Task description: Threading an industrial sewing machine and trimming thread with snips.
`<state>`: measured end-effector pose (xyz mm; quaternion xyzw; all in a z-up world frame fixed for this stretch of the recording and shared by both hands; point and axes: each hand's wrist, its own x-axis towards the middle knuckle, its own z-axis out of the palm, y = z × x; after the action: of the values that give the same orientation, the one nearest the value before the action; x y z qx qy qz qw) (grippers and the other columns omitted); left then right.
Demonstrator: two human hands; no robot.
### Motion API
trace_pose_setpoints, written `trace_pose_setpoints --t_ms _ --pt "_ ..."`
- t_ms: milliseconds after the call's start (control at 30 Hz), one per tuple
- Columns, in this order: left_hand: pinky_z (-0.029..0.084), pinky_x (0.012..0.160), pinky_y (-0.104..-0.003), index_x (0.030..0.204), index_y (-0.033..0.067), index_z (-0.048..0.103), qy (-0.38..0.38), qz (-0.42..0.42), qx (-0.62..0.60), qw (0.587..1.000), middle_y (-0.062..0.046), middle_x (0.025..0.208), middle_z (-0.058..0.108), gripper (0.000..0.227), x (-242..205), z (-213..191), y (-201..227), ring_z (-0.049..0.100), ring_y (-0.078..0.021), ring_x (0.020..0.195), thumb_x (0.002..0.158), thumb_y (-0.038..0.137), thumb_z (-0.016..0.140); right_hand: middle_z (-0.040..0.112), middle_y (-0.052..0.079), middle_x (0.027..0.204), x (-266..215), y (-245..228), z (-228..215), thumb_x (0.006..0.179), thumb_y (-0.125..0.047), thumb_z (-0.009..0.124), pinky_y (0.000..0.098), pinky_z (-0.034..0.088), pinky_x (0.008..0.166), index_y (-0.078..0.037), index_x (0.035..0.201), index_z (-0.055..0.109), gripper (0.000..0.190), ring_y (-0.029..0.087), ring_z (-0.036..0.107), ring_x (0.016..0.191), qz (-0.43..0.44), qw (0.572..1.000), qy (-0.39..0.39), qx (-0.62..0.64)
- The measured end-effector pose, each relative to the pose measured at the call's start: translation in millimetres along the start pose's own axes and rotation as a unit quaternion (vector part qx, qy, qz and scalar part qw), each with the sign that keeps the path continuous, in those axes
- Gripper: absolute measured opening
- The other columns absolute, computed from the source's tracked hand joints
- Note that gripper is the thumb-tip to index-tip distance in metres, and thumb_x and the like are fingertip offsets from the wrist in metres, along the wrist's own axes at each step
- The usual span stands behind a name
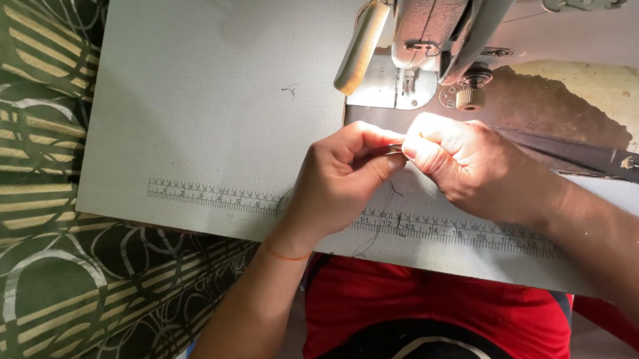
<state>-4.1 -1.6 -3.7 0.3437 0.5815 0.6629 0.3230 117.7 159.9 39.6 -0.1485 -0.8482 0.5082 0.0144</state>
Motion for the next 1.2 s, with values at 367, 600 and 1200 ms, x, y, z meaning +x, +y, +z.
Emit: trace_pose_setpoints --t_ms 367,600,1200 --pt "0.060 0.070 -0.027 0.104 0.0016 0.072 0.023 0.001 0.027 0.999 -0.010 0.083 0.074 0.010 -1.7 3.0 4.8 0.067 -0.0113 0.075 0.094 0.005 0.072 0.048 -0.004 0.058 2.6 5.0 -0.5 0.110 -0.032 0.048 0.0246 0.042 0.056 -0.016 0.070 0.052 0.043 0.010 0.045 0.059 -0.019 0.997 -0.004 0.081" --pt "0.062 0.071 -0.028 0.106 0.0022 0.071 0.068 0.006 0.012 0.998 -0.009 0.086 0.074 0.014 -1.8 -1.1 -2.7 0.071 -0.0116 0.076 0.093 0.005 0.074 0.050 0.005 0.057 -3.4 -11.9 3.4 0.099 -0.026 0.067 0.0296 0.046 0.062 -0.008 0.084 0.063 0.024 0.013 0.049 0.064 -0.070 0.995 0.069 0.019" --pt "0.064 0.077 -0.032 0.103 0.0020 0.070 0.102 0.145 0.132 0.975 -0.012 0.093 0.060 0.012 -6.8 15.5 13.2 0.070 -0.0235 0.084 0.091 0.000 0.073 0.055 0.001 0.057 1.6 0.2 14.4 0.093 -0.025 0.071 0.0297 0.047 0.062 -0.012 0.072 0.067 0.025 0.012 0.051 0.064 0.019 0.994 0.084 0.068"
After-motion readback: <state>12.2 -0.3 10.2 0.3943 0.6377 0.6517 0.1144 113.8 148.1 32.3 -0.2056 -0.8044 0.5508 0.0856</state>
